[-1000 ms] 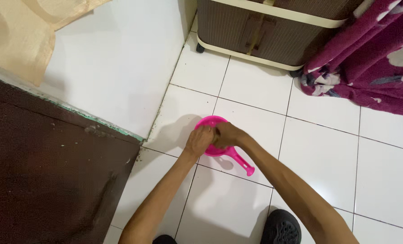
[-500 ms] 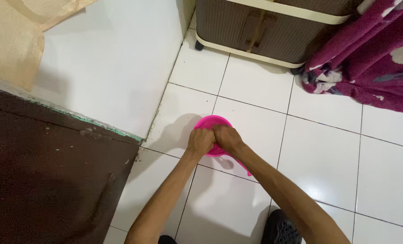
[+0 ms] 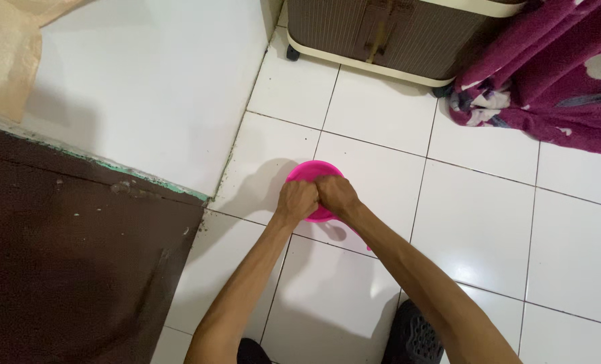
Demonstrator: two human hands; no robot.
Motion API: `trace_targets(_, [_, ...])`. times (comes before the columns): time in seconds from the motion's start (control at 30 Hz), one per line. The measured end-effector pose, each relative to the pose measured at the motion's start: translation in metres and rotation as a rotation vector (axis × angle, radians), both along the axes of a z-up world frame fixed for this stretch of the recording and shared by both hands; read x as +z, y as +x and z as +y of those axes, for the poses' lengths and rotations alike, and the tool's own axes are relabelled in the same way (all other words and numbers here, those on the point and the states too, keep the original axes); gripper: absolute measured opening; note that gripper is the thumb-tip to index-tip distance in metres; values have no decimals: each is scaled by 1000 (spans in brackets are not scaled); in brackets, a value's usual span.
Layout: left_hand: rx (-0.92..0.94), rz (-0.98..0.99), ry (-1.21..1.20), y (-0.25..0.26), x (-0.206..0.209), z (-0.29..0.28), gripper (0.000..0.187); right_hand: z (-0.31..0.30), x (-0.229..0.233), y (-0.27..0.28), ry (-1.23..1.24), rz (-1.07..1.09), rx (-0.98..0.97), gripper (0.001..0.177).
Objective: The person wipes the interior of a white fan base with a cloth, then attaches the base to the fan motor housing and secures it. The person then rinses the cloth in a pink water pitcher and places it on the table.
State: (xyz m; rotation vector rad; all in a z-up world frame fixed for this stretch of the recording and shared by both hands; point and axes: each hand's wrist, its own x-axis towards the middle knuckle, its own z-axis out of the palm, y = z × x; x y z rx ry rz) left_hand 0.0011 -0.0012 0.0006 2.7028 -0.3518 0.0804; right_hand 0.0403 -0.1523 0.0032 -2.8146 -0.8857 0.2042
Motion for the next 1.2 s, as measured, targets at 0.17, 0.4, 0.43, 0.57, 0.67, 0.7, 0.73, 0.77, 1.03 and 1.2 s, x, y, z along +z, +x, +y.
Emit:
trace_targets(0.17, [-35, 29, -35, 0, 12, 1, 6, -1, 12, -5, 121, -74, 30, 5])
trace_targets(0.4, [-127, -68, -253, -19, 32, 15, 35, -7, 56, -11, 402, 142, 103, 52])
trace_targets(0.43, [-97, -58, -266, -21, 34, 18, 40, -9, 64, -12, 348, 221, 75, 50])
trace_targets(0.57, [-179, -131, -191, -23, 46, 26, 26, -21, 100, -2, 426, 452, 49, 36])
trace_targets(0.67, [-213, -210, -156, -21, 53, 24, 18, -24, 114, 10, 571, 710, -64, 40])
trace_targets(0.7, [-245, -268, -134, -20, 55, 24, 19, -24, 116, 13, 595, 818, -129, 45])
trace_targets(0.73, [-277, -328, -111, -18, 57, 24, 20, -23, 116, 16, 516, 890, -123, 41])
trace_targets(0.77, [-276, -358, -80, -16, 59, 23, 21, -21, 114, 19, 436, 962, -117, 37])
trace_targets(1.03, [-112, -426, 63, -9, 38, 8, 12, -4, 54, 3, 172, 242, -39, 18])
trace_targets(1.2, [-74, -246, 26, -2, 15, 0, 10, -8, 35, -8, 18, -29, 9, 13])
